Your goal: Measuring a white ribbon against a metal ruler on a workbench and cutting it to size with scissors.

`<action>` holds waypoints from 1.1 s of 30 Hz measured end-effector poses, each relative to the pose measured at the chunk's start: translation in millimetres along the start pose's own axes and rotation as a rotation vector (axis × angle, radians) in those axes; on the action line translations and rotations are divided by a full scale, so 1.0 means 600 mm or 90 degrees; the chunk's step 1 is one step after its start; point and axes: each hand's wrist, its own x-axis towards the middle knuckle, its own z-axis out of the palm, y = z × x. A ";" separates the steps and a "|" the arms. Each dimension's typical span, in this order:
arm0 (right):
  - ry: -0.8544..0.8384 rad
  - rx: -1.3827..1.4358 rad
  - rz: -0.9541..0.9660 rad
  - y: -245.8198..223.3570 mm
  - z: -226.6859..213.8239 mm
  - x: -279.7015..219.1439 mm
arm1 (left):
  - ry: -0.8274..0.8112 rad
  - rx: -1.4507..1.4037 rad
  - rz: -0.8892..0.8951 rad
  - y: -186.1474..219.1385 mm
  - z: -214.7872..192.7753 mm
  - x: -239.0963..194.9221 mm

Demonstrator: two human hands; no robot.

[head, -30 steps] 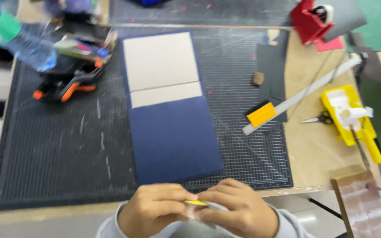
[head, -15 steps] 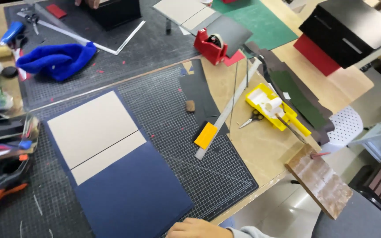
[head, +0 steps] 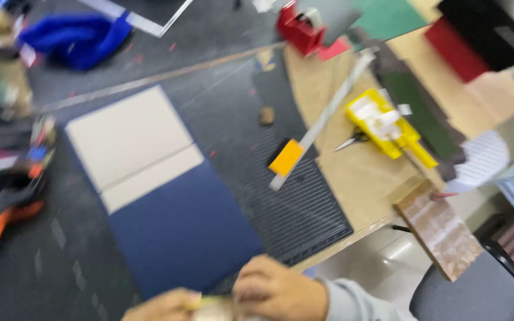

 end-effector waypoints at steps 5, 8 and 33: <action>0.057 -0.055 0.032 -0.007 -0.039 -0.023 | 0.273 0.169 0.072 0.188 0.006 0.137; 0.116 -0.080 0.003 -0.024 -0.057 -0.005 | 0.307 0.162 0.147 0.206 0.007 0.156; 0.092 -0.215 -0.035 -0.008 -0.043 0.007 | 0.400 0.099 0.024 0.172 0.040 0.134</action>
